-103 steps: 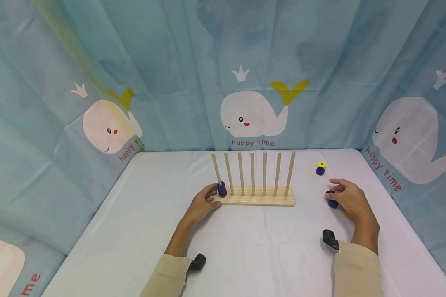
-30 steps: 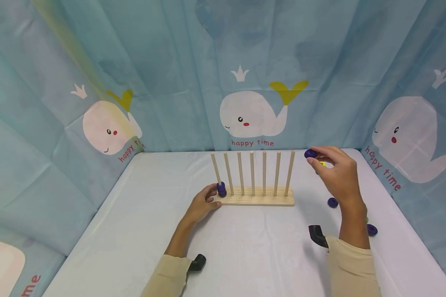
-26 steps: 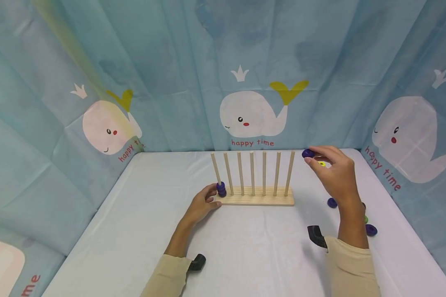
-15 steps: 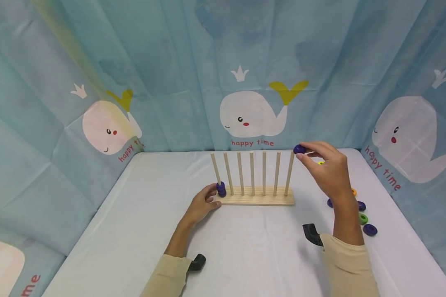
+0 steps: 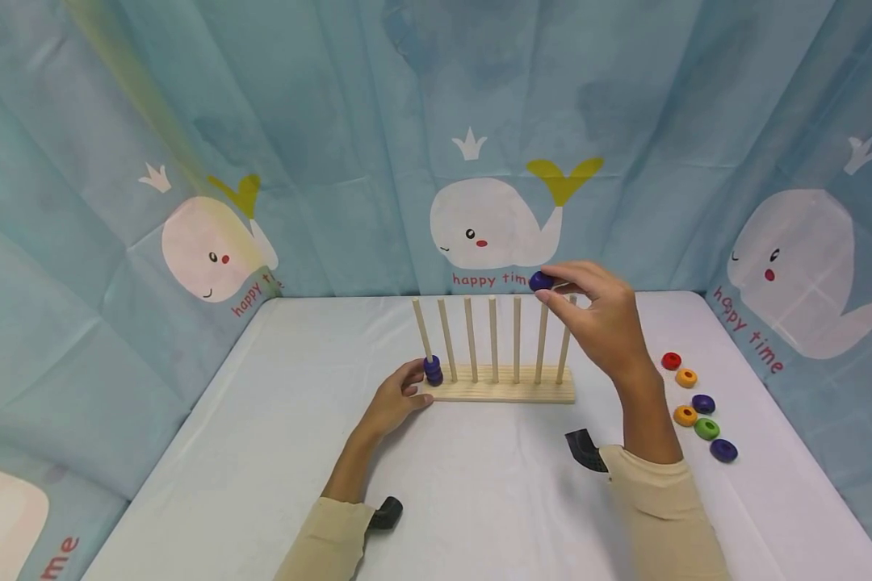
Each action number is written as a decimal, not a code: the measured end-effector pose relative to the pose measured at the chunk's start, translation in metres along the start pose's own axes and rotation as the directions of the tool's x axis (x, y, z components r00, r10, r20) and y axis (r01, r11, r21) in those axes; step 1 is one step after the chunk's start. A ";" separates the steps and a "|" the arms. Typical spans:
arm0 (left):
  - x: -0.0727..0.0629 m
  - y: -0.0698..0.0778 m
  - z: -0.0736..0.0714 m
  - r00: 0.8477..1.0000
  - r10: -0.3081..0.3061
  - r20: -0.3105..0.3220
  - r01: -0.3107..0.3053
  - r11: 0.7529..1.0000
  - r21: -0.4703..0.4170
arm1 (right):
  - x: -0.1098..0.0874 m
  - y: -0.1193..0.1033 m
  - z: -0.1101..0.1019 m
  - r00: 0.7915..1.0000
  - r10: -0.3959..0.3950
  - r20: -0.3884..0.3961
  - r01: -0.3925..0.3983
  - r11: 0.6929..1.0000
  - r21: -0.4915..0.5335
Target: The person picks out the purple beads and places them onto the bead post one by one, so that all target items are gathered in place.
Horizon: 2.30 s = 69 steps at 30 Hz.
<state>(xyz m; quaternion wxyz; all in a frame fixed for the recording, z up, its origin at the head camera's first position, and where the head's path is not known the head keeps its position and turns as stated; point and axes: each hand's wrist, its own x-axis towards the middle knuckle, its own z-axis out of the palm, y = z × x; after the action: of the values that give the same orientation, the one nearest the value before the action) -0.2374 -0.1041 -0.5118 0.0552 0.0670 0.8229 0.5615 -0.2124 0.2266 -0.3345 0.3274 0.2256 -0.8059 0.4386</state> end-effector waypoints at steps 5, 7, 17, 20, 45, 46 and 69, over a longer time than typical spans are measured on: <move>0.000 0.000 0.000 1.000 0.003 0.001 -0.003 1.000 -0.002 | 0.005 -0.008 0.016 0.999 -0.034 0.035 0.033 0.999 0.030; 0.000 0.000 0.000 1.000 0.003 0.002 -0.003 1.000 -0.007 | 0.006 -0.010 0.023 0.997 -0.059 0.050 0.057 0.998 0.042; -0.001 0.000 -0.001 1.000 0.006 0.005 -0.006 1.000 -0.005 | 0.016 -0.021 0.048 0.990 -0.088 0.114 0.080 0.994 0.073; -0.001 0.001 -0.001 1.000 0.003 0.004 -0.003 1.000 -0.003 | 0.019 -0.025 0.054 0.986 -0.086 0.140 0.076 0.994 0.081; -0.001 0.002 -0.002 1.000 -0.005 0.005 0.005 1.000 -0.010 | 0.037 -0.032 0.094 0.968 -0.095 0.231 0.058 0.985 0.159; -0.001 0.002 -0.002 1.000 -0.004 0.003 0.004 1.000 -0.007 | 0.038 -0.032 0.095 0.967 -0.095 0.235 0.060 0.987 0.151; -0.002 0.003 -0.003 1.000 0.009 0.012 -0.009 1.000 -0.014 | 0.043 -0.035 0.117 0.935 -0.068 0.349 0.035 0.994 0.102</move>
<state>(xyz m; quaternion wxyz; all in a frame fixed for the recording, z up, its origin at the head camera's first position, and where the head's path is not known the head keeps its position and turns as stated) -0.2354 -0.1059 -0.5081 0.0579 0.0737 0.8182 0.5672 -0.2580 0.1051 -0.3304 0.1785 0.3367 -0.8237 0.4199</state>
